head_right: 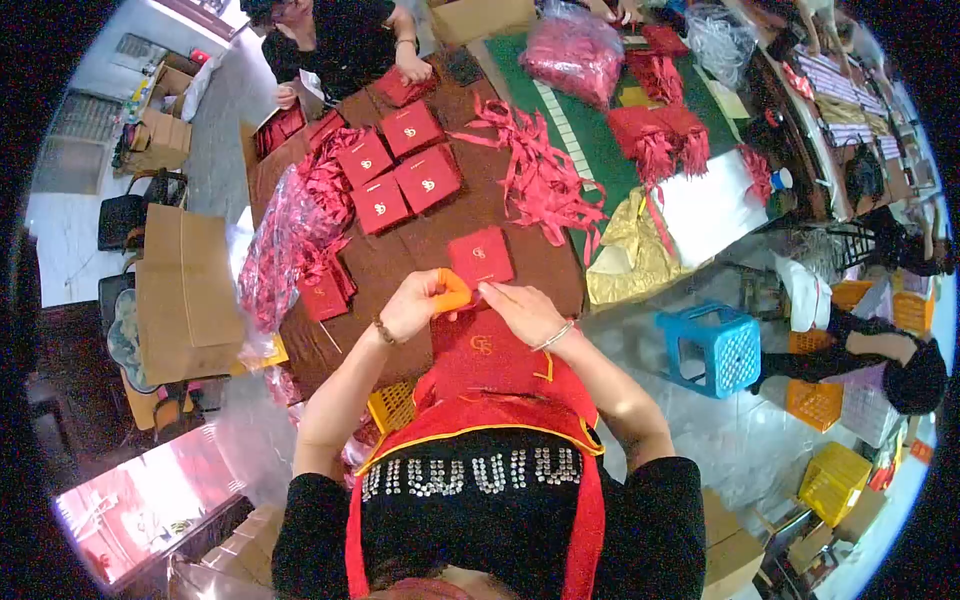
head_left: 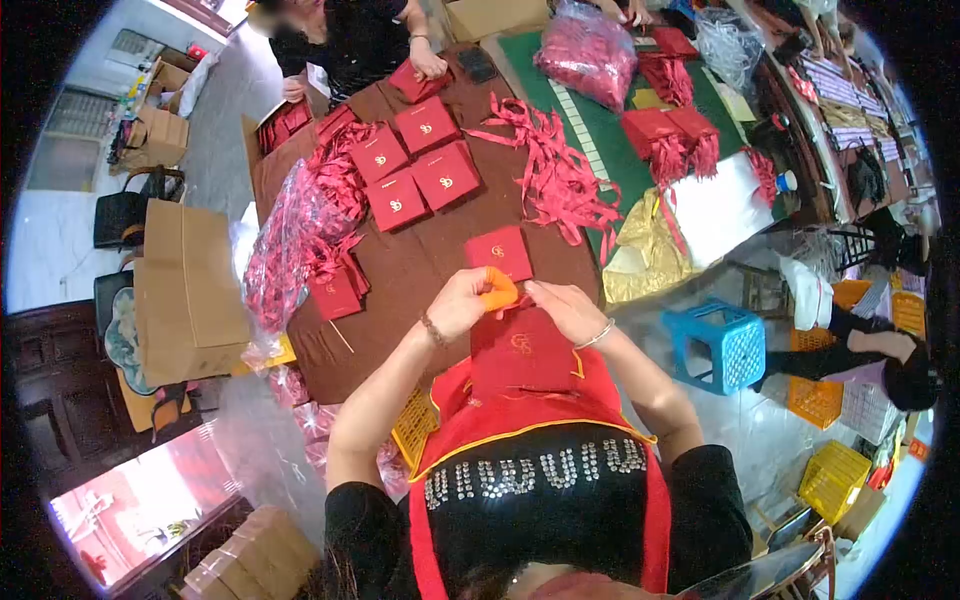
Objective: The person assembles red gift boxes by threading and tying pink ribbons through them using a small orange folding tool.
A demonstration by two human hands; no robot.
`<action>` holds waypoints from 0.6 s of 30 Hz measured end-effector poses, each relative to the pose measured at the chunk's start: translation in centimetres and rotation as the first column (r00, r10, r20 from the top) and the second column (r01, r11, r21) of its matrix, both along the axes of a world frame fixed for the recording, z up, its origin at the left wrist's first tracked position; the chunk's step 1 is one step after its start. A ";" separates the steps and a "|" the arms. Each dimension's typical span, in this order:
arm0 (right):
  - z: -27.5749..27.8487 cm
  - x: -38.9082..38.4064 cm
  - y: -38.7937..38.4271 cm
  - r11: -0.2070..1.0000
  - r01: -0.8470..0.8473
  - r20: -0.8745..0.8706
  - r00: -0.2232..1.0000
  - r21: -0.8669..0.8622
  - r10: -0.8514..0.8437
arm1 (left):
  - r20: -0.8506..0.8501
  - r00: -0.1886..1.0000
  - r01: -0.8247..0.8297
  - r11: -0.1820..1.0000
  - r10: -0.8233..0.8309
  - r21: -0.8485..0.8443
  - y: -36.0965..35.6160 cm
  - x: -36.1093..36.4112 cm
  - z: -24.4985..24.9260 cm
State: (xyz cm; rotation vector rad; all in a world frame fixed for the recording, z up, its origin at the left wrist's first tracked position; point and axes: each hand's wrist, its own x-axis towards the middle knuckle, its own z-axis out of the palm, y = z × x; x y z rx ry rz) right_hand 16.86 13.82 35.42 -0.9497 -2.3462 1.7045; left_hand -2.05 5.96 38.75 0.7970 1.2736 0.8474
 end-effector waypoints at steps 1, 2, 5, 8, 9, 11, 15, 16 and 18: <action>-0.1 -0.1 -0.2 0.990 -0.027 -0.069 0.997 0.139 0.037 | 0.002 1.000 -0.004 1.000 0.004 0.010 -0.2 0.2 0.7; 0.1 0.0 -0.3 0.984 0.001 -0.108 0.994 0.180 0.019 | -0.481 0.876 0.127 0.966 -0.004 0.224 -0.5 0.7 1.5; 0.9 -0.2 0.0 1.000 -0.023 -0.010 1.000 -0.001 0.023 | -0.851 0.405 0.383 0.783 0.335 0.490 -0.5 2.9 3.7; 1.1 0.1 0.1 0.992 -0.056 -0.021 0.998 0.115 0.059 | -0.735 0.665 0.280 0.867 0.135 0.413 -0.6 3.4 0.9; 0.8 0.4 0.1 0.988 -0.049 -0.081 0.995 0.146 0.061 | -0.732 0.668 0.279 0.867 0.134 0.413 -0.6 3.7 0.8; -1.5 1.1 0.5 0.862 -0.134 -0.095 0.974 0.490 0.206 | -0.730 0.635 0.185 0.867 0.255 0.463 -0.9 4.5 0.5; 0.6 0.9 1.7 0.987 -0.129 -0.099 0.985 0.097 0.139 | -0.548 0.806 -0.063 0.953 0.223 0.295 0.1 4.7 -0.1; 0.4 0.9 1.6 0.996 -0.076 -0.101 0.992 0.053 0.081 | -0.493 0.847 -0.062 0.957 0.200 0.282 0.4 4.7 0.7; 0.3 0.9 2.4 0.962 0.028 0.078 0.997 -0.271 -0.007 | -0.440 0.873 -0.069 0.948 0.208 0.311 0.7 4.3 0.0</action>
